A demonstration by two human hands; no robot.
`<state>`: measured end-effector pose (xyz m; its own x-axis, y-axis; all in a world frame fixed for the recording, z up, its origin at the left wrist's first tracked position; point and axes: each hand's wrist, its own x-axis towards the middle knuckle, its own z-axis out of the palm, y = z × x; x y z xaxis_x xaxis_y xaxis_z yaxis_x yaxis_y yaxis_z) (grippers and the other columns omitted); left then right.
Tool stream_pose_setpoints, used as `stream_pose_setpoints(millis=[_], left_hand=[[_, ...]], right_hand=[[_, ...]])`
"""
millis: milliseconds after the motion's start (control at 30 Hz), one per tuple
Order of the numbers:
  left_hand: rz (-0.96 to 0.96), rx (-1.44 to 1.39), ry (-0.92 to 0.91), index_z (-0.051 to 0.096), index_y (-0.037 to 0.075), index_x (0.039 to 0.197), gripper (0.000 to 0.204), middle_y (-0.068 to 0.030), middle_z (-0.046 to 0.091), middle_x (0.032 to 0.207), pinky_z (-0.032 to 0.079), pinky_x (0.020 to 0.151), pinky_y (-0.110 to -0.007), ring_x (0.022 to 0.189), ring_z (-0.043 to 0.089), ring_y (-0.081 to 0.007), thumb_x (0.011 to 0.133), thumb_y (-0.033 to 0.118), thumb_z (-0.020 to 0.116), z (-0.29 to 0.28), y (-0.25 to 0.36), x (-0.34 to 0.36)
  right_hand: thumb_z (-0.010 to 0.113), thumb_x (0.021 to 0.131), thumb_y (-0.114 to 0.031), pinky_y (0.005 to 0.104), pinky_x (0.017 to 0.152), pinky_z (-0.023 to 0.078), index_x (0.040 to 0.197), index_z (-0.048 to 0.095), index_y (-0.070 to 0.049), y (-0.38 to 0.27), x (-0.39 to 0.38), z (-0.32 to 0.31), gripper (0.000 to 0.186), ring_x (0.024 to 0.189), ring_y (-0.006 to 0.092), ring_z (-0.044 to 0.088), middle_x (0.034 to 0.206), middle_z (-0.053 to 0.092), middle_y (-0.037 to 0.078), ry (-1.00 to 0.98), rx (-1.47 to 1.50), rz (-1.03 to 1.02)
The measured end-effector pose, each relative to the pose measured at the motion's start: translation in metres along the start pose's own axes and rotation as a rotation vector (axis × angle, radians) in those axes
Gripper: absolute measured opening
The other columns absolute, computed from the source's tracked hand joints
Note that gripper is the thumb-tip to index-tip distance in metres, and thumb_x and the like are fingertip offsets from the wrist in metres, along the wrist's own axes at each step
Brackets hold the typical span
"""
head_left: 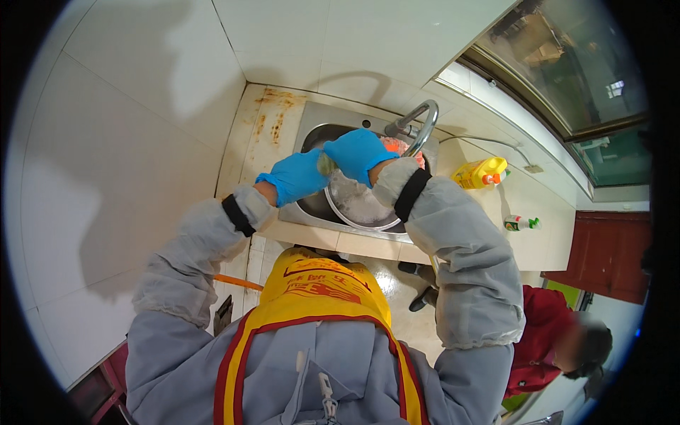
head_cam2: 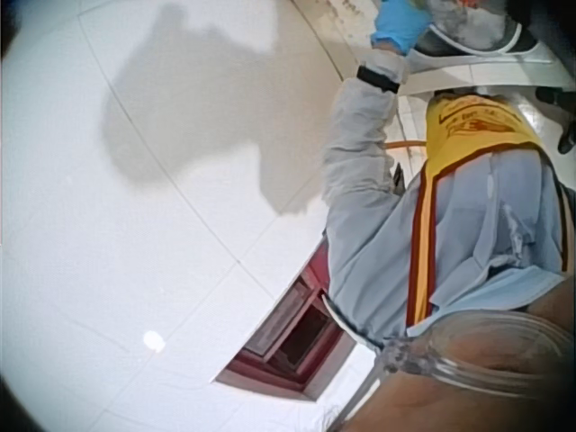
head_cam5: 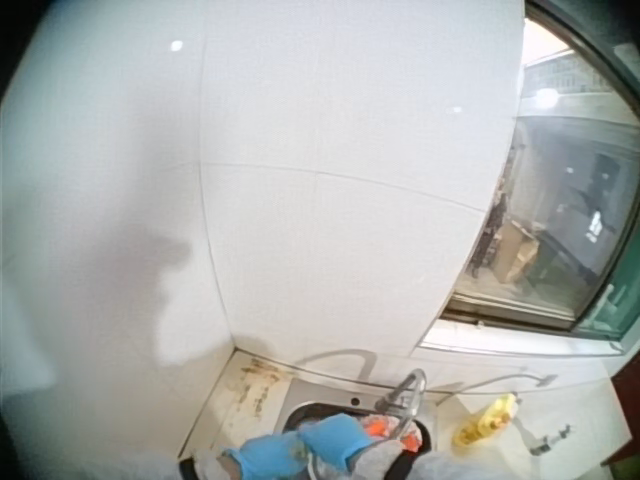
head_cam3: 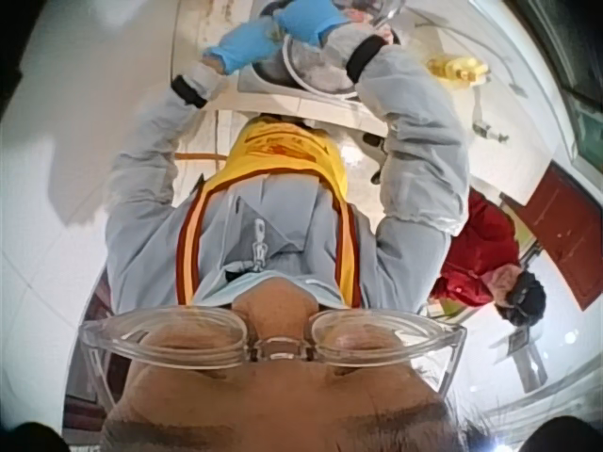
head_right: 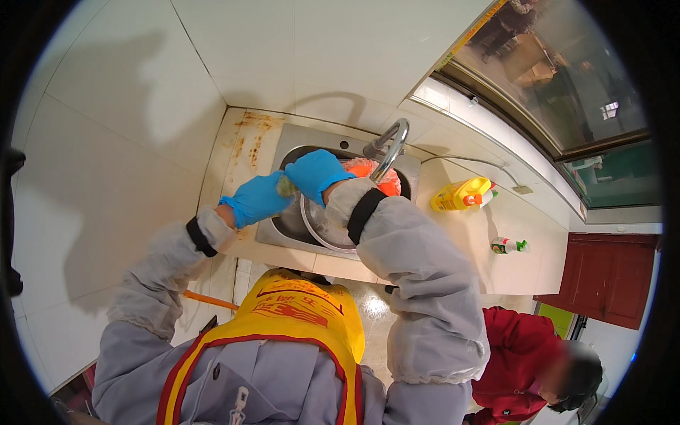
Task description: The person wipes a red-framed window with a green cloth, then rinses the cloth at a sink and returns to wipe the window again. The person uses both hands to hold and move the cloth across the glass and frame.
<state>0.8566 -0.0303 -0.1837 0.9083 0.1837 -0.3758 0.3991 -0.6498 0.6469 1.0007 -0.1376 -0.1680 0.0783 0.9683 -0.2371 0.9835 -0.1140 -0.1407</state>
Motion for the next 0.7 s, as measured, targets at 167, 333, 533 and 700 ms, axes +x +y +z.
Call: stream_pose_setpoints(millis=[167,333,533,700], left_hand=[[-0.043,0.161,0.061,0.054,0.011,0.117,0.040,-0.0206,0.068,0.091,0.052,0.071,-0.047,0.082,0.066,-0.0398,0.087,0.037,0.059,0.037,-0.030,0.012],[-0.036,0.286,0.113,0.054,0.012,0.115,0.039,-0.0205,0.067,0.088,0.051,0.068,-0.049,0.080,0.065,-0.0399,0.086,0.037,0.061,0.051,-0.038,0.015],[-0.007,-0.411,0.038,0.055,0.009,0.114,0.045,-0.0102,0.067,0.082,0.050,0.055,-0.035,0.067,0.065,-0.0247,0.082,0.037,0.071,0.022,-0.064,0.026],[-0.364,-0.632,-0.011,0.057,0.006,0.113,0.048,-0.0041,0.061,0.078,0.047,0.052,-0.025,0.065,0.059,-0.0131,0.085,0.043,0.070,0.052,-0.101,0.039]], right_hand=[[0.065,0.075,-0.017,0.0441,0.065,0.055,0.085,0.072,-0.004,0.011,0.024,0.050,0.018,0.076,0.0359,0.069,0.088,0.069,0.020,-0.235,0.015,-0.042],[0.073,0.070,-0.021,0.0427,0.067,0.055,0.083,0.073,-0.003,0.017,0.035,0.070,0.022,0.074,0.0319,0.070,0.082,0.070,0.018,-0.463,0.083,-0.040],[0.079,0.073,-0.029,0.0398,0.083,0.053,0.128,0.054,-0.006,0.007,0.001,0.083,0.065,0.100,0.0319,0.065,0.107,0.066,0.020,0.107,1.132,0.252],[0.070,0.085,-0.033,0.0396,0.094,0.048,0.135,0.046,0.000,-0.033,-0.025,0.145,0.064,0.110,0.0335,0.061,0.121,0.060,0.022,0.353,0.825,0.609]])
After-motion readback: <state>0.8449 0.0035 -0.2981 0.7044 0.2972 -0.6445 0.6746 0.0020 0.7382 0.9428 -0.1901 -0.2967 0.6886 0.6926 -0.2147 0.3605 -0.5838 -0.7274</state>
